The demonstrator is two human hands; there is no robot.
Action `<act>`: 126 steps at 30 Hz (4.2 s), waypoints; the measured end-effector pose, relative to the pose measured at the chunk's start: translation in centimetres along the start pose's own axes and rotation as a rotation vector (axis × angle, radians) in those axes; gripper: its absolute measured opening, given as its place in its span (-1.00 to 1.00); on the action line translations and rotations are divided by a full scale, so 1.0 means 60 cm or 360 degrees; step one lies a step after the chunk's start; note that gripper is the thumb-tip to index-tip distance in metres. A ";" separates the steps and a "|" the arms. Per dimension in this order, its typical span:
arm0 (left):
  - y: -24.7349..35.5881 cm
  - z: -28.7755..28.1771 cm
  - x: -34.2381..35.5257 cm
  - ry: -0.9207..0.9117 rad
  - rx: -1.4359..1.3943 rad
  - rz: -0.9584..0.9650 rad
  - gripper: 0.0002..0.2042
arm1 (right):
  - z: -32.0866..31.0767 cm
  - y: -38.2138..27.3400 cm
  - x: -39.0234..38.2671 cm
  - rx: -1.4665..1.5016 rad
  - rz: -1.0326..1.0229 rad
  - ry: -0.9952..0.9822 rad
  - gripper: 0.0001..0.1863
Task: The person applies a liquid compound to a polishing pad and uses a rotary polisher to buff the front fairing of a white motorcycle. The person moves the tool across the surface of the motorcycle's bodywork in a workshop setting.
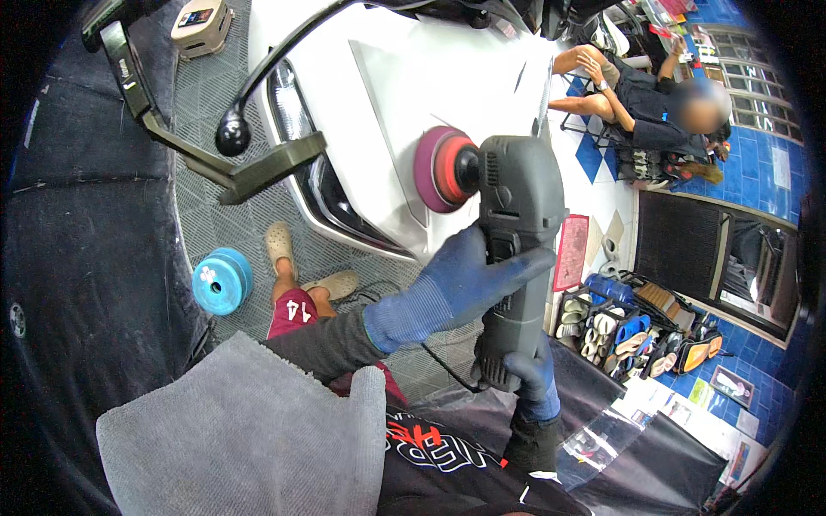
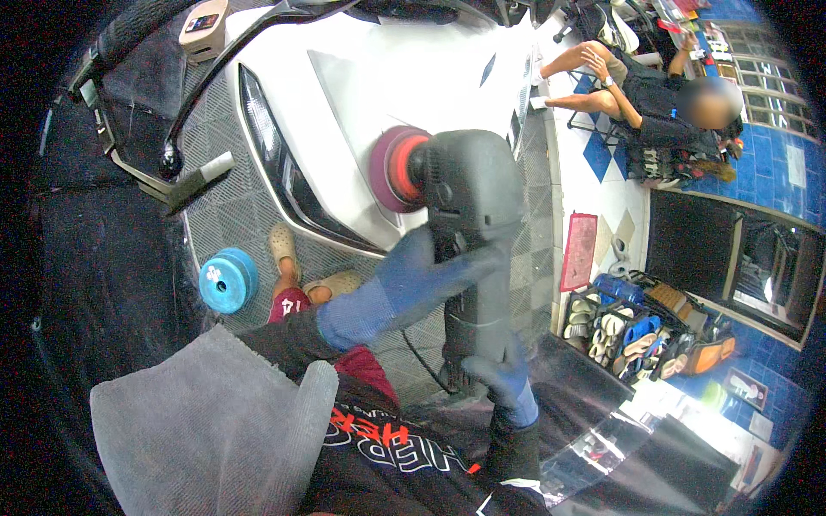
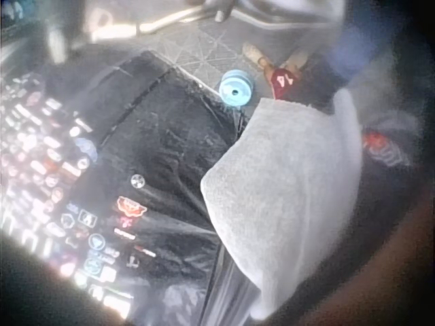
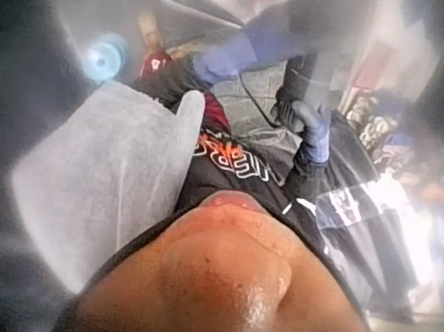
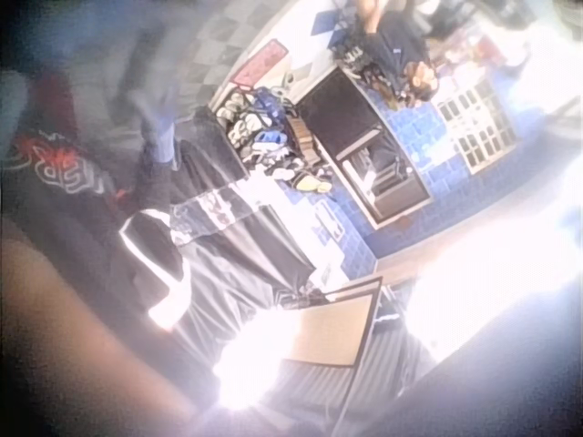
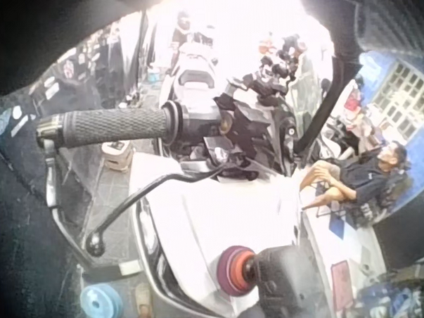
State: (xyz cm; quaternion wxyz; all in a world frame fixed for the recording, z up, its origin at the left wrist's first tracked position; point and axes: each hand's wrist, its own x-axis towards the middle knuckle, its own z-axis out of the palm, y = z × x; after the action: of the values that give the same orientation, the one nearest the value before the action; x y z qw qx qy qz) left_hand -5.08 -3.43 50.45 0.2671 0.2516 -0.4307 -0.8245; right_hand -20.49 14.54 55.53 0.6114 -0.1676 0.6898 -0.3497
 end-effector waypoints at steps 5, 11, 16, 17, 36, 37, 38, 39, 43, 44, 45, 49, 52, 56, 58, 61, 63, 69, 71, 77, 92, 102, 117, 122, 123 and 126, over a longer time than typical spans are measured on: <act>0.033 0.004 -0.023 0.0109 0.0011 0.0018 -0.40 | -0.008 -0.026 0.016 -0.0129 0.0018 -0.0102 -0.25; -0.060 0.013 -0.002 -0.0061 0.0134 -0.0097 -0.31 | -0.056 0.118 0.011 0.0089 0.0054 -0.0003 -0.25; -0.101 0.045 -0.030 0.0134 0.0494 -0.0171 -0.28 | -0.085 0.204 -0.017 0.0137 0.0080 -0.0021 -0.27; -0.096 0.043 -0.033 0.0123 0.0483 -0.0182 -0.29 | -0.085 0.211 -0.017 0.0113 0.0080 -0.0009 -0.27; 0.013 -0.009 -0.022 0.0048 0.0851 -0.0530 -0.10 | -0.004 0.134 0.045 0.0475 0.0027 -0.0272 -0.06; 0.025 -0.016 -0.021 0.0097 0.0806 -0.0505 -0.09 | 0.022 0.094 0.060 0.0580 0.0110 -0.0414 -0.06; 0.036 -0.021 -0.019 0.0121 0.0751 -0.0470 -0.08 | 0.042 0.066 0.064 0.0704 0.0152 -0.0532 -0.06; 0.041 -0.023 -0.019 0.0144 0.0696 -0.0435 -0.07 | 0.044 0.070 0.063 0.0683 0.0091 -0.0493 -0.06; -0.010 -0.011 -0.025 0.0227 0.0812 -0.0462 -0.10 | 0.041 0.093 0.057 0.0748 0.0070 -0.0528 -0.07; -0.012 -0.007 -0.024 0.0243 0.0842 -0.0443 -0.10 | 0.038 0.096 0.053 0.0801 0.0124 -0.0581 -0.07; -0.009 -0.004 -0.024 0.0258 0.0873 -0.0424 -0.11 | 0.034 0.102 0.058 0.0785 0.0108 -0.0570 -0.06; 0.030 -0.017 -0.012 0.0154 0.0684 -0.0463 -0.09 | 0.021 0.118 0.080 0.0758 0.0100 -0.0485 -0.06; 0.010 -0.013 -0.024 0.0121 0.0704 -0.0548 -0.10 | -0.031 0.205 0.081 0.0687 0.0128 -0.0485 -0.09; -0.110 0.024 -0.054 0.0073 0.0589 -0.0331 -0.13 | -0.088 0.308 0.012 0.0405 -0.0002 -0.0191 -0.14; -0.154 0.034 -0.050 0.0075 0.0443 -0.0155 -0.15 | -0.066 0.303 0.000 0.0286 -0.0193 0.0005 -0.22; -0.168 0.042 -0.041 -0.0002 0.0117 -0.0090 -0.22 | -0.055 0.301 0.014 -0.0285 -0.0311 0.0255 -0.25; -0.144 0.014 -0.022 -0.0236 -0.0166 -0.0273 -0.28 | -0.011 0.234 0.052 -0.0339 -0.0389 0.0221 -0.25; -0.095 -0.059 -0.014 -0.0098 -0.0113 0.0006 -0.39 | 0.059 0.139 0.123 -0.0899 -0.0756 0.0506 -0.15; -0.118 -0.074 -0.015 -0.0153 -0.0143 0.0113 -0.38 | 0.080 0.122 0.119 -0.1052 -0.0837 0.0640 -0.11; -0.233 -0.035 -0.048 -0.0353 -0.0039 -0.0007 -0.33 | 0.002 0.247 0.094 -0.1279 -0.0873 0.0535 -0.10; -0.113 -0.034 -0.024 -0.0173 0.0082 -0.0196 -0.26 | -0.003 0.210 0.104 -0.0799 -0.0540 0.0389 -0.34; -0.155 -0.042 -0.035 -0.0306 -0.0038 -0.0110 -0.27 | 0.032 0.218 0.079 -0.0977 -0.0753 0.0477 -0.21; 0.157 -0.192 -0.172 -0.1093 0.1248 -0.0467 -0.47 | 0.112 0.296 0.027 0.0167 -0.0404 0.0384 -0.38; 0.398 -0.148 -0.315 -0.1059 0.1206 -0.0172 -0.50 | 0.196 0.250 0.088 -0.0110 -0.0667 0.0412 -0.33; 0.417 -0.141 -0.311 -0.1161 0.1124 -0.0092 -0.51 | 0.197 0.245 0.077 0.0104 -0.0579 0.0405 -0.33; 0.533 -0.067 -0.353 -0.1237 0.1157 0.0039 -0.52 | 0.245 0.213 0.094 0.0640 -0.0549 0.0144 -0.37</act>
State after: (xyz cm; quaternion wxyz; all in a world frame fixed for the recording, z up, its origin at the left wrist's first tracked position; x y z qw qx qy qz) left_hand 20.13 -7.38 79.34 -0.0068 -0.0011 -0.7588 -0.6513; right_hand -4.97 15.71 42.53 0.5324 -0.1422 0.5942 -0.5859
